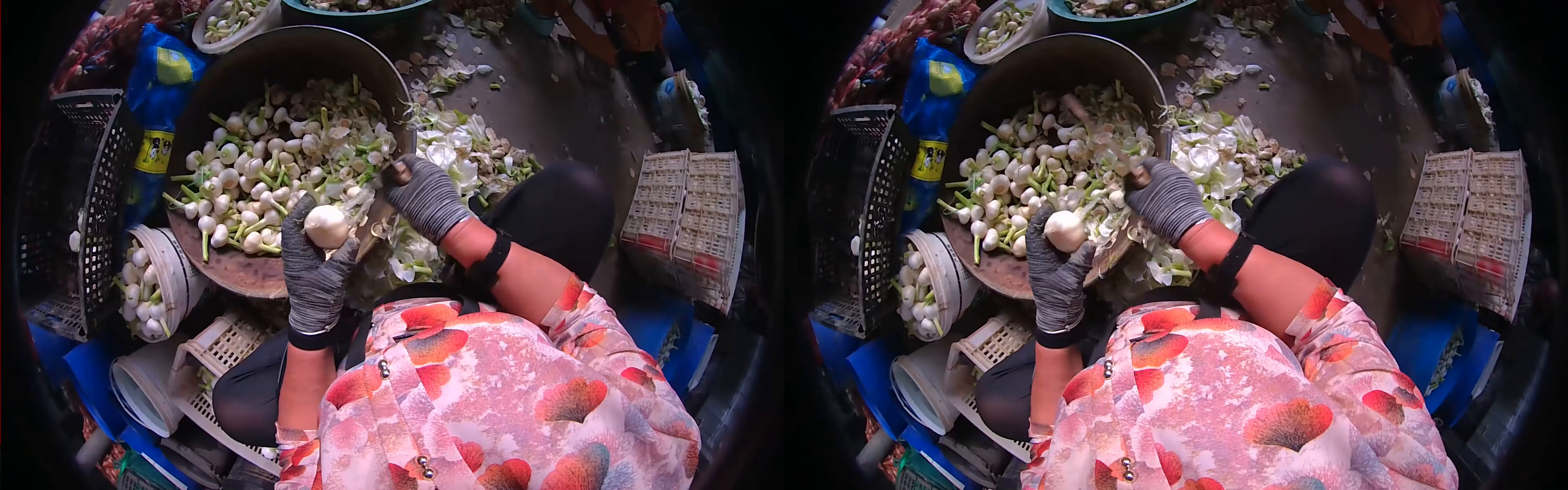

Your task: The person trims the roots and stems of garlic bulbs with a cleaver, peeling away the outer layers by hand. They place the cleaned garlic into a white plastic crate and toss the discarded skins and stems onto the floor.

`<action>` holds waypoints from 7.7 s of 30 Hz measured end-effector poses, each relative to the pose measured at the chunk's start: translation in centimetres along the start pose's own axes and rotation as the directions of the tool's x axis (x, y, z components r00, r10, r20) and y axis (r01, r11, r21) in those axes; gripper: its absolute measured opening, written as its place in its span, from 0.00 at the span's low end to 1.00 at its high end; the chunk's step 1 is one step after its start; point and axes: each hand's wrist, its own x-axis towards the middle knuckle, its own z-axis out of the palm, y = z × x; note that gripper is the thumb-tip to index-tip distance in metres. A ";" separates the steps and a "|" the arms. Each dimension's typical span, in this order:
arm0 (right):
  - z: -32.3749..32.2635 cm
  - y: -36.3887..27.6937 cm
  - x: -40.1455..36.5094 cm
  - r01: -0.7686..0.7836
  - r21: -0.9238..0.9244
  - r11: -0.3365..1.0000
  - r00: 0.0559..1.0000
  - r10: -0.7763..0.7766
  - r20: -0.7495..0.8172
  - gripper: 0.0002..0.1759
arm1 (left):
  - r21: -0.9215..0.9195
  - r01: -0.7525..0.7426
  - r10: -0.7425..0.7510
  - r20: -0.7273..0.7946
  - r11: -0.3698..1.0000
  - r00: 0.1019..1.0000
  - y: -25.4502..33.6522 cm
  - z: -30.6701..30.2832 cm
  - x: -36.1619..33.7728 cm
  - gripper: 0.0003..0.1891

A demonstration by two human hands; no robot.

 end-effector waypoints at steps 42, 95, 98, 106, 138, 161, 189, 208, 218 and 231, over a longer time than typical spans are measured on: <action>-2.3 -2.8 -2.7 0.357 -0.187 0.915 0.918 -0.308 0.249 0.13 | -0.200 0.468 -0.322 0.499 0.861 0.804 0.8 0.3 0.6 0.24; 0.2 -3.5 -4.1 -0.096 0.328 0.940 0.906 -0.053 0.419 0.24 | -0.537 0.424 -0.514 -0.020 0.729 0.858 -5.1 1.2 -0.5 0.13; 0.8 -3.0 -4.2 -0.006 0.181 0.983 0.932 -0.060 0.358 0.24 | -0.704 0.553 -0.679 0.136 0.446 0.721 -1.4 1.7 0.9 0.17; 0.5 -2.0 -3.8 0.100 0.215 0.971 0.959 -0.152 0.240 0.18 | -0.832 0.217 -0.575 -0.142 0.510 0.806 -1.3 -0.1 2.8 0.18; -1.2 -2.9 -3.3 0.358 -0.153 0.921 0.928 -0.334 0.164 0.17 | -0.134 0.307 -0.229 0.412 0.942 0.882 -0.2 0.1 0.8 0.23; 0.7 -2.7 -4.2 -0.240 0.283 0.929 0.871 0.078 0.485 0.24 | -0.164 0.306 -0.301 0.057 0.938 0.952 -4.7 1.5 -0.2 0.12; 0.3 -2.6 -4.0 -0.095 0.334 0.938 0.956 -0.008 0.294 0.17 | -0.452 0.423 -0.308 0.307 0.785 0.901 -1.0 0.0 0.2 0.28; -1.1 -0.6 -0.6 -0.060 0.383 0.922 0.998 0.062 0.009 0.13 | -0.522 0.371 -0.281 0.245 0.768 0.928 -2.7 -0.1 0.3 0.27; -0.8 -1.8 -1.5 0.166 0.024 0.986 0.981 -0.168 0.097 0.18 | -0.444 0.402 -0.301 0.282 0.801 0.911 -0.6 0.2 -0.4 0.25; -0.3 -0.7 -1.9 -0.228 0.310 0.923 0.912 0.091 0.401 0.23 | -0.523 0.284 -0.217 0.187 0.803 0.958 -1.7 1.0 0.5 0.33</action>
